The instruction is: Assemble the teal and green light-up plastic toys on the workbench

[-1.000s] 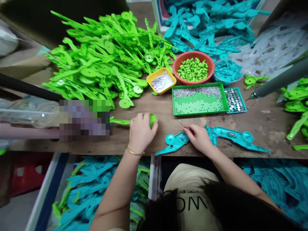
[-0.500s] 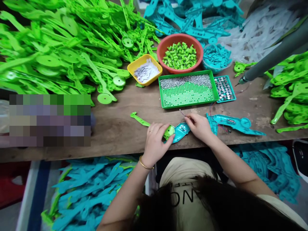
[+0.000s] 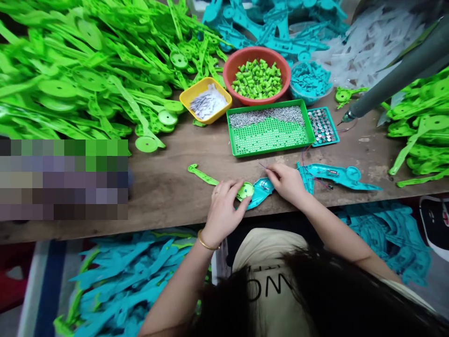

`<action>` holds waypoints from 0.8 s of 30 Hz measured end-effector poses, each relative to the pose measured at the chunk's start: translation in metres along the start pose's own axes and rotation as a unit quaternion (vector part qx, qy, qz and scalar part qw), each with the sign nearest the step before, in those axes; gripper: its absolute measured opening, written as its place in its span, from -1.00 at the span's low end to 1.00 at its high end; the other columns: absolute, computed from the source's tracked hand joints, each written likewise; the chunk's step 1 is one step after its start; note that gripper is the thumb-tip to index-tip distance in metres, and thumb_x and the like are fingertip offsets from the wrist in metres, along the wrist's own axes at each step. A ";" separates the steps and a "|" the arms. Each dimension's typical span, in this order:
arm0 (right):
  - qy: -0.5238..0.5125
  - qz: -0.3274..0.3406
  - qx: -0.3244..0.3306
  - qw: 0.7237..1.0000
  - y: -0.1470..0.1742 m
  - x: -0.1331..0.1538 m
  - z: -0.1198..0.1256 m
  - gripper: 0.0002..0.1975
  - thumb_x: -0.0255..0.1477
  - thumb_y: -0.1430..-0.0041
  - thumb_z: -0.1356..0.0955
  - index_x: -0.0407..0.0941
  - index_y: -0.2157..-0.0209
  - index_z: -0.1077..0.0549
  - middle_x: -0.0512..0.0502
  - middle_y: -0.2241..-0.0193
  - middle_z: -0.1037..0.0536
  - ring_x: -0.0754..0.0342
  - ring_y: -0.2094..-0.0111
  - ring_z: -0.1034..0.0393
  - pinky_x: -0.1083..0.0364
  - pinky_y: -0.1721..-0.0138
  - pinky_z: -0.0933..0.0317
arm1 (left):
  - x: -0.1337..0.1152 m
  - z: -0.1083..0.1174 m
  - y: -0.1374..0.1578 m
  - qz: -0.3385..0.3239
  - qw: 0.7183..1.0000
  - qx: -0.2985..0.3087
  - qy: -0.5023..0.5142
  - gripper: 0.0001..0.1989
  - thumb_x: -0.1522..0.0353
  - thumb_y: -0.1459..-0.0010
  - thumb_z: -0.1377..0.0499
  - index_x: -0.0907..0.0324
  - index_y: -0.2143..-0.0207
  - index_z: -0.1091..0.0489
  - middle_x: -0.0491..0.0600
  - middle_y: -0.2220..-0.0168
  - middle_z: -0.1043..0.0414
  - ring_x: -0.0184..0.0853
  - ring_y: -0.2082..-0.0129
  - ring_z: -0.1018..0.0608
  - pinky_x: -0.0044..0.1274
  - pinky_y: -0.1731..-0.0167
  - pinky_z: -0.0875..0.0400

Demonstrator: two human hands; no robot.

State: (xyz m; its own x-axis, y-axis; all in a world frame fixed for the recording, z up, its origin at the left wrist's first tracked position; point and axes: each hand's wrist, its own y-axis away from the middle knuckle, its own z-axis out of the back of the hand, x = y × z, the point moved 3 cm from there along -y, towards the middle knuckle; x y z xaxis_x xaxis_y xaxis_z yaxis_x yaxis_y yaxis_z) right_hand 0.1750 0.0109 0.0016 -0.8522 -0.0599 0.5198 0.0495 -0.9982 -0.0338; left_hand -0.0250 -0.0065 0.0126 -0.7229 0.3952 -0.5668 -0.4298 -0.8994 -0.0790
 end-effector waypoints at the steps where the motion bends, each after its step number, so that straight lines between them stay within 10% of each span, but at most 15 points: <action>1: -0.001 0.000 0.001 1.000 0.000 0.000 0.000 -0.75 -0.35 -0.31 -0.24 -0.12 0.18 -0.52 -0.15 0.22 -0.62 -0.03 0.17 -0.51 0.10 0.18 -0.26 | 0.000 -0.001 0.000 0.017 1.000 -0.015 0.002 -0.63 0.23 -0.22 -0.14 0.18 -0.04 -0.37 0.07 0.05 -0.42 -0.16 -0.01 -0.43 -0.24 -0.19 -0.17; 5: 0.016 -0.004 0.012 1.000 -0.001 0.001 -0.001 -0.75 -0.35 -0.32 -0.23 -0.11 0.20 -0.52 -0.14 0.22 -0.62 -0.01 0.18 -0.50 0.10 0.20 -0.24 | 0.004 -0.003 -0.001 0.065 0.997 -0.039 0.018 -0.67 0.19 -0.17 -0.19 0.16 0.08 -0.43 0.05 0.13 -0.45 -0.15 0.05 -0.45 -0.25 -0.09 -0.25; 12: 0.053 -0.019 0.033 0.998 -0.001 0.004 0.003 -0.74 -0.36 -0.32 -0.22 -0.12 0.18 -0.52 -0.17 0.20 -0.61 -0.04 0.17 -0.49 0.08 0.21 -0.23 | 0.014 0.011 -0.007 -0.006 0.994 0.100 0.045 -0.62 0.25 -0.19 -0.18 0.09 -0.06 -0.40 0.04 0.01 -0.45 -0.15 -0.03 -0.42 -0.25 -0.09 -0.25; 24: -0.053 0.114 0.140 0.982 0.008 0.090 0.023 -0.76 -0.35 -0.32 -0.26 -0.12 0.17 -0.54 -0.11 0.25 -0.61 0.05 0.23 -0.48 0.13 0.21 -0.22 | 0.038 0.046 0.000 0.092 0.930 -0.043 0.354 -0.74 0.21 -0.12 -0.26 0.17 0.20 -0.51 0.01 0.26 -0.58 -0.28 0.26 -0.60 -0.43 0.18 -0.53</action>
State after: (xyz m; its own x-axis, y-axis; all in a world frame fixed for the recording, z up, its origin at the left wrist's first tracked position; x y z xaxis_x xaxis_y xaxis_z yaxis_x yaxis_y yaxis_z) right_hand 0.1103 -0.0021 0.0680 -0.7433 -0.2679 0.6130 0.3873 -0.9195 0.0677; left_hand -0.0775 0.0167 0.0291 -0.2300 0.0394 -0.9724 -0.2673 -0.9633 0.0242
